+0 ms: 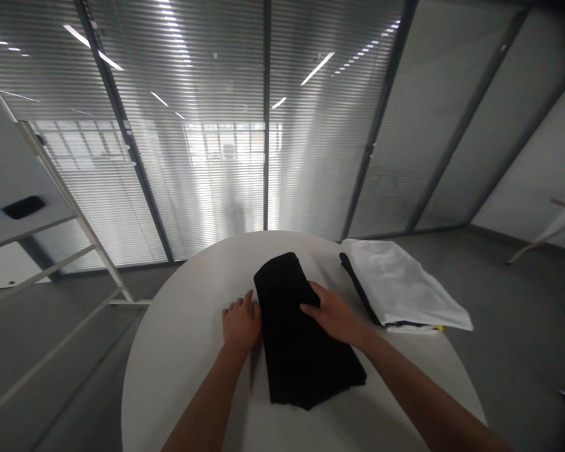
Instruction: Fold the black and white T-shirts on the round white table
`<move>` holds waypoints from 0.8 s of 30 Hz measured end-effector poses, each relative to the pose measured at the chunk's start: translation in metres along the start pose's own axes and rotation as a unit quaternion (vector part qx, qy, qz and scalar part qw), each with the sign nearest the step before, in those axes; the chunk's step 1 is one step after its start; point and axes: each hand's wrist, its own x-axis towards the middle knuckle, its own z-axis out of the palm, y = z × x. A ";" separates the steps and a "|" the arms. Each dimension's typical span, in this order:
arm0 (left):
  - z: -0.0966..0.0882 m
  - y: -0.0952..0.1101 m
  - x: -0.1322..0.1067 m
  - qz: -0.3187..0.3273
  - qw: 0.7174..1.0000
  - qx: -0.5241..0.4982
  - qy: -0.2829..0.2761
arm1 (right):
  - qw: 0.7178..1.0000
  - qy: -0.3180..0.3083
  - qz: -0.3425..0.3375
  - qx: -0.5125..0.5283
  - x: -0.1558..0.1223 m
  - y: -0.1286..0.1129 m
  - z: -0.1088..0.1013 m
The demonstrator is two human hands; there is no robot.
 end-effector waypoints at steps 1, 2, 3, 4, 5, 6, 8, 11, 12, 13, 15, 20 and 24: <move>0.000 0.000 0.000 -0.004 1.000 -0.001 -0.003 | 1.000 0.005 0.004 0.011 0.001 0.000 -0.010; -0.001 0.000 0.000 -0.006 1.000 -0.002 -0.007 | 1.000 0.015 0.005 0.017 0.001 -0.001 -0.022; -0.001 0.000 0.000 -0.007 1.000 -0.002 -0.011 | 0.999 0.029 0.003 0.018 0.001 -0.003 -0.034; 0.000 0.000 0.000 -0.007 1.000 -0.002 -0.015 | 0.999 0.041 0.001 0.016 0.001 -0.007 -0.047; 0.000 0.000 0.000 -0.006 1.000 -0.001 -0.018 | 0.999 0.049 -0.003 0.014 0.000 -0.012 -0.060; 0.000 -0.001 0.000 -0.004 1.000 0.000 -0.019 | 0.998 0.058 -0.007 0.011 0.000 -0.018 -0.074; 0.001 -0.001 0.000 -0.003 1.000 -0.002 -0.019 | 0.996 0.085 -0.011 0.002 -0.003 -0.029 -0.104; 0.002 -0.002 0.000 -0.010 1.000 -0.006 -0.015 | 0.989 0.144 0.020 0.012 -0.007 -0.040 -0.151; 0.002 -0.002 0.000 -0.011 1.000 -0.004 -0.015 | 0.984 0.172 0.030 0.026 -0.008 -0.040 -0.167; 0.002 -0.002 0.000 -0.010 1.000 0.000 -0.015 | 0.978 0.202 0.040 0.043 -0.009 -0.037 -0.183; 0.001 -0.002 0.000 -0.006 1.000 0.013 -0.019 | 0.959 0.267 0.080 0.054 -0.010 -0.025 -0.212; 0.001 0.000 0.000 -0.009 0.999 0.025 -0.027 | 0.928 0.277 0.205 0.144 -0.015 0.055 -0.238; 0.002 0.001 0.000 -0.016 0.999 0.022 -0.030 | 0.945 0.141 0.295 0.016 -0.030 0.136 -0.203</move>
